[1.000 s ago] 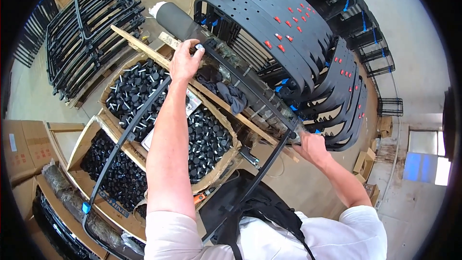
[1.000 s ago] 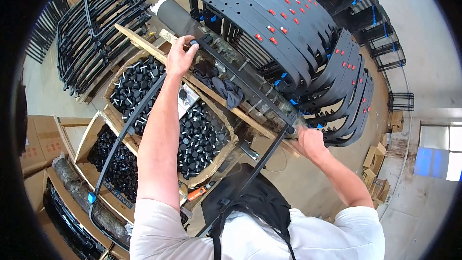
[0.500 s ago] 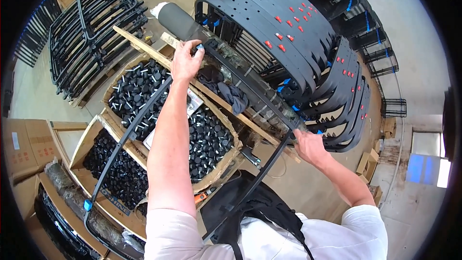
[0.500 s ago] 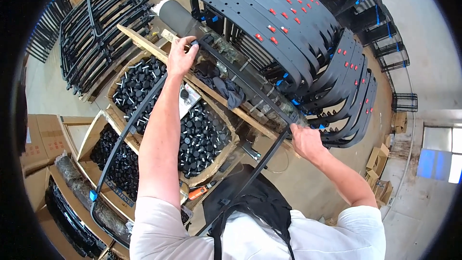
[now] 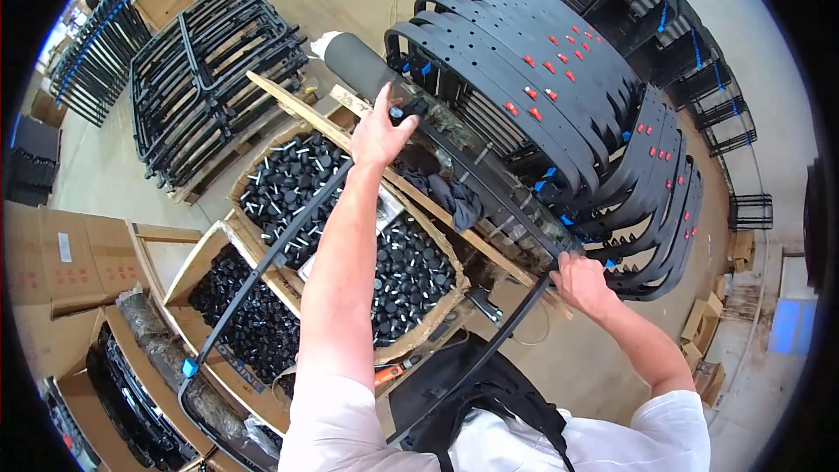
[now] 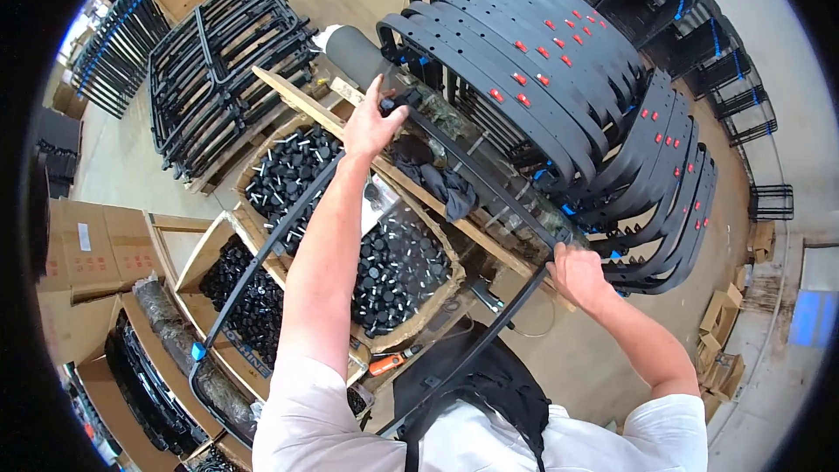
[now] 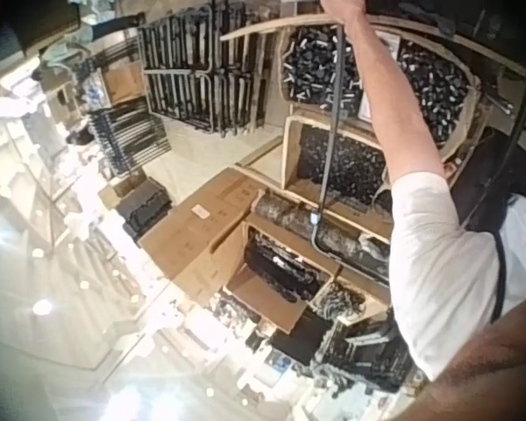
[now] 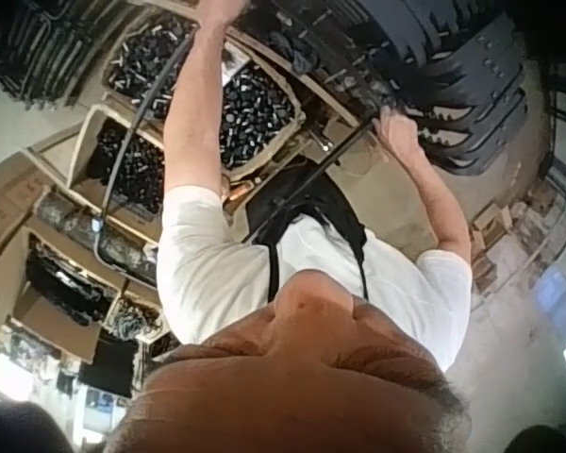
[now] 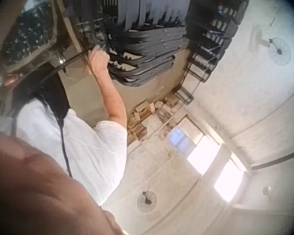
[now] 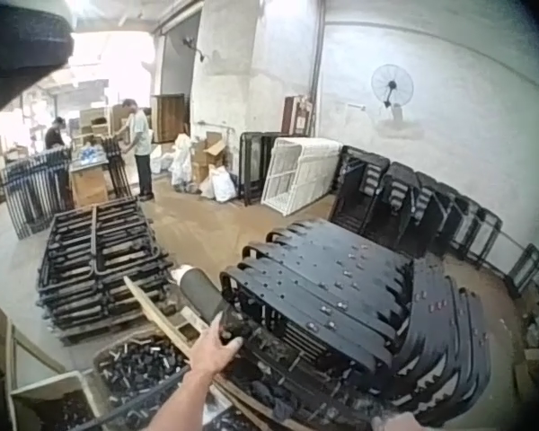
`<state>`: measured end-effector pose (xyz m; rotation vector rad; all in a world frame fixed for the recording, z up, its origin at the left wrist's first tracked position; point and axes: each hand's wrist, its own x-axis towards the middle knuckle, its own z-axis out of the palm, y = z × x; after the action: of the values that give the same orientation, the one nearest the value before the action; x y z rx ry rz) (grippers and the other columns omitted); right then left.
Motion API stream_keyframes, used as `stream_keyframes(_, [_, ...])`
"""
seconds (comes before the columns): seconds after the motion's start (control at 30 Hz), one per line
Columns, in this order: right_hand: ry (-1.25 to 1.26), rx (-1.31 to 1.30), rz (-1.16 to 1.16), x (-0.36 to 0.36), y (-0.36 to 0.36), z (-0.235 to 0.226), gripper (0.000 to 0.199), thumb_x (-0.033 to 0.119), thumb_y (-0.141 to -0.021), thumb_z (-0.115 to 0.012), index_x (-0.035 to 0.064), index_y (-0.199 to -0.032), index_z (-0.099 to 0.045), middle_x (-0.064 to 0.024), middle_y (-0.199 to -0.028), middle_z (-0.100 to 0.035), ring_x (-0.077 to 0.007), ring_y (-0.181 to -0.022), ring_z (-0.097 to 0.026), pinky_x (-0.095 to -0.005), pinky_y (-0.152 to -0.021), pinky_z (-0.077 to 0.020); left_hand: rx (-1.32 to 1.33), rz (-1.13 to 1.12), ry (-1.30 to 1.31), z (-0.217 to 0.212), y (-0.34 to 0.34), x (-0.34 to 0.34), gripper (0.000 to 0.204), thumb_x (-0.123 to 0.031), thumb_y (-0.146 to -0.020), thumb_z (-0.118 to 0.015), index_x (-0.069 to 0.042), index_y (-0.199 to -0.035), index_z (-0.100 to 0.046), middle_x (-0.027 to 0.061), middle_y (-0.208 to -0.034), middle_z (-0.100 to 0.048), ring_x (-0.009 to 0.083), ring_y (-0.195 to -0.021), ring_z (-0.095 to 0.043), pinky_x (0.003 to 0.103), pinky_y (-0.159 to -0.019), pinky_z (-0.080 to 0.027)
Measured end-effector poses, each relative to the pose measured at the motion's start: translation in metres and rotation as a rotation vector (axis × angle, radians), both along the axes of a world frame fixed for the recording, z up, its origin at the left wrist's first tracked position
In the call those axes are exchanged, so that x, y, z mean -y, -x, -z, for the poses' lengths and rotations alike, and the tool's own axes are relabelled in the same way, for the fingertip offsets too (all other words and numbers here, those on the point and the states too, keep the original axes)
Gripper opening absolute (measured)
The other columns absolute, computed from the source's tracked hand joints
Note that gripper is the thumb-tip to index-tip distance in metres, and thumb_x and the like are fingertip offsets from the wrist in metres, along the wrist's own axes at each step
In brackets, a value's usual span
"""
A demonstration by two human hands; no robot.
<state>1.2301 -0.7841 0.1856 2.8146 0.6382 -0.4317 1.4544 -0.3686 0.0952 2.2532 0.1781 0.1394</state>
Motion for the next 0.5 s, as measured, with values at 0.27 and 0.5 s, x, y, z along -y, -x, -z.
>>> stream_keyframes(0.27, [-0.063, -0.009, 0.131, 0.005, 0.001, 0.002, 0.042, 0.037, -0.102, -0.064, -0.0001, -0.082, -0.063, -0.0191, -0.064, -0.070, -0.0349, -0.060, -0.073, -0.0457, -0.056, -0.0570, -0.061, -0.314, -0.394, -0.012, -0.007, -0.116, 0.065, -0.031, -0.100, -0.072, -0.002, -0.152, -0.048, 0.0228, -0.106, -0.076, 0.0366, -0.098, -0.076, 0.048, -0.088, -0.060])
stream_keyframes(0.5, [-0.047, -0.019, 0.148, 0.009, 0.001, 0.005, 0.043, 0.037, -0.103, -0.063, -0.0006, -0.083, -0.064, -0.0201, -0.065, -0.070, -0.0349, -0.061, -0.073, -0.0457, -0.058, -0.0576, 0.342, -0.089, -0.459, -0.031, -0.015, -0.039, 0.080, -0.045, -0.090, -0.083, -0.002, -0.150, -0.051, 0.0200, -0.128, -0.070, 0.0381, -0.116, -0.069, 0.046, -0.099, -0.056])
